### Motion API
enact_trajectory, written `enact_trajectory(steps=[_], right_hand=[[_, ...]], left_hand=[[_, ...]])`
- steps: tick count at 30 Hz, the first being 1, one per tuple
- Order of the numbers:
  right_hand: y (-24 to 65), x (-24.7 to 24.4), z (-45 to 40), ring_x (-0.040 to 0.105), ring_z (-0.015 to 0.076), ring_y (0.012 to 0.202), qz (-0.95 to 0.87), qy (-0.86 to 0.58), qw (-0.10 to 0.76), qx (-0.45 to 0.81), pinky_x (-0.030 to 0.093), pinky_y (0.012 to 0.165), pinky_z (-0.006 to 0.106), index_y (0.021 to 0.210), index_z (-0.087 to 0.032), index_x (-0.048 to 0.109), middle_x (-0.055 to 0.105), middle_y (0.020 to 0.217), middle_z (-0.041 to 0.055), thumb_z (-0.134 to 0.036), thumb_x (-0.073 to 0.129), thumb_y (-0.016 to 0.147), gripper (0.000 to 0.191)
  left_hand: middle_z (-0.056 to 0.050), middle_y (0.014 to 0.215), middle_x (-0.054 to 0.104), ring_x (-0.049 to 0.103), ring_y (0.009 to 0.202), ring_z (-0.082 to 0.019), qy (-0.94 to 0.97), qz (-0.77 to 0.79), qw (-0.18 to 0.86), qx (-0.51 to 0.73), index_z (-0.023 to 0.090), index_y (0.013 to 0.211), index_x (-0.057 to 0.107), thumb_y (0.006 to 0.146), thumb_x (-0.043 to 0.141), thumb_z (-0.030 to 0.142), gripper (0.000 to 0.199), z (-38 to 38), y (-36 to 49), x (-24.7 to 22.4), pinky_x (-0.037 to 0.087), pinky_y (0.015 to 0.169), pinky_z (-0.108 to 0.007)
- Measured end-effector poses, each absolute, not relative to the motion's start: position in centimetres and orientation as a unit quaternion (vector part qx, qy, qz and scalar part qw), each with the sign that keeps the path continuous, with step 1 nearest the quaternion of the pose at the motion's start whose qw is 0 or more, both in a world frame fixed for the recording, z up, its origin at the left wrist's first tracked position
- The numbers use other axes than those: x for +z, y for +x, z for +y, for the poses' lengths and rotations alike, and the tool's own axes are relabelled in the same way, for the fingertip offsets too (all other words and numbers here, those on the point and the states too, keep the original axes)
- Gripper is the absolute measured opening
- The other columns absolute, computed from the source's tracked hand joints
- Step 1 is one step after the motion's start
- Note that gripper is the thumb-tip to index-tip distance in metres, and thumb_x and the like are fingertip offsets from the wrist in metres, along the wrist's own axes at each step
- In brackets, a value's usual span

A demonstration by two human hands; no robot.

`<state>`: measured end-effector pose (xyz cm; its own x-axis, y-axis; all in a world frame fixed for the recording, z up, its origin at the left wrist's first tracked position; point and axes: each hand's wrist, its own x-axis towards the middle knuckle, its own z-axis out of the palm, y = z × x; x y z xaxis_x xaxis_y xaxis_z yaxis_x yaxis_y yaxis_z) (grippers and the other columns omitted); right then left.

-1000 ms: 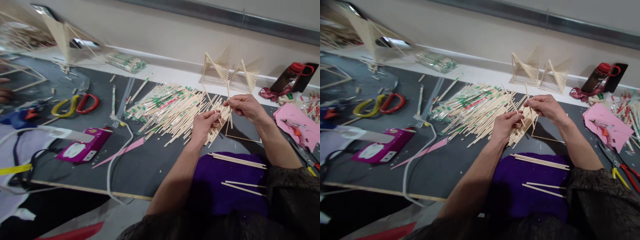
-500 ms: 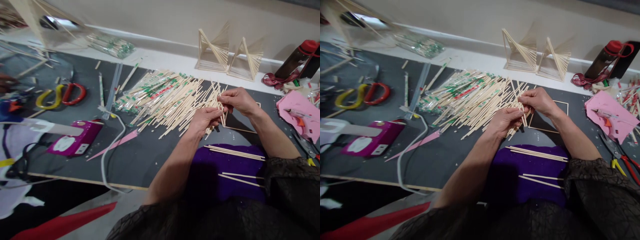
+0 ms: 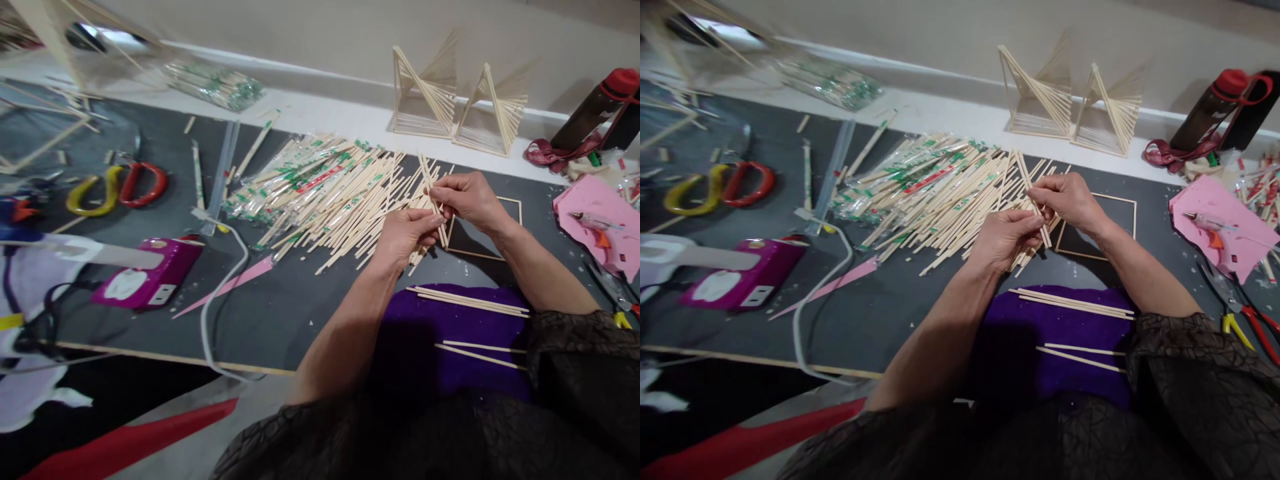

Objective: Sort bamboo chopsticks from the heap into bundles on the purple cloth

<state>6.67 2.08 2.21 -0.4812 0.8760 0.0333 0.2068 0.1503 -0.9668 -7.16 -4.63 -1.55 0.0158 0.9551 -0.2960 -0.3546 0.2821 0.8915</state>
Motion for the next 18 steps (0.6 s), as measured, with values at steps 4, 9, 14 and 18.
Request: enact_trajectory(steps=[4, 9, 14, 18], right_hand=[[8.0, 2.8, 2.3, 0.055, 0.0091, 0.061, -0.732, -0.341, 0.300, 0.509, 0.043, 0.057, 0.023, 0.081, -0.017, 0.068, 0.064, 0.071, -0.0010, -0.033, 0.073, 0.074, 0.018], [8.8, 3.0, 1.9, 0.056, 0.0099, 0.064, -0.816, -0.250, 0.179, 0.489, 0.043, 0.060, 0.024, 0.082, -0.019, 0.060, 0.062, 0.074, -0.0022, -0.033, 0.078, 0.073, 0.024], [8.3, 2.6, 1.2, 0.051, 0.0098, 0.062, -0.886, -0.266, 0.155, 0.347, 0.038, 0.061, 0.025, 0.081, -0.022, 0.053, 0.059, 0.071, -0.0038, -0.023, 0.070, 0.078, 0.017], [8.4, 2.4, 1.4, 0.052, 0.0111, 0.064, -0.897, -0.274, 0.138, 0.318, 0.037, 0.061, 0.026, 0.082, -0.022, 0.052, 0.061, 0.073, -0.0027, -0.023, 0.071, 0.078, 0.020]], left_hand=[[-0.003, 0.063, 0.069, 0.059, 0.053, -0.008, 0.274, 0.495, 0.619, 0.545, 0.014, 0.070, 0.074, 0.061, 0.086, 0.032, 0.023, -4.3, -8.0, -0.9, 0.045, 0.049, -0.018], [-0.004, 0.064, 0.071, 0.062, 0.055, -0.010, 0.238, 0.495, 0.607, 0.575, 0.014, 0.073, 0.074, 0.059, 0.087, 0.033, 0.027, -4.1, -8.7, -0.7, 0.044, 0.049, -0.018], [-0.005, 0.065, 0.071, 0.062, 0.055, -0.010, 0.241, 0.481, 0.621, 0.570, 0.013, 0.073, 0.075, 0.054, 0.089, 0.037, 0.034, -4.3, -8.7, -0.7, 0.046, 0.050, -0.019], [-0.004, 0.063, 0.070, 0.062, 0.053, -0.010, 0.252, 0.467, 0.632, 0.565, 0.012, 0.071, 0.075, 0.049, 0.091, 0.040, 0.039, -4.4, -8.6, -0.7, 0.044, 0.048, -0.018]])
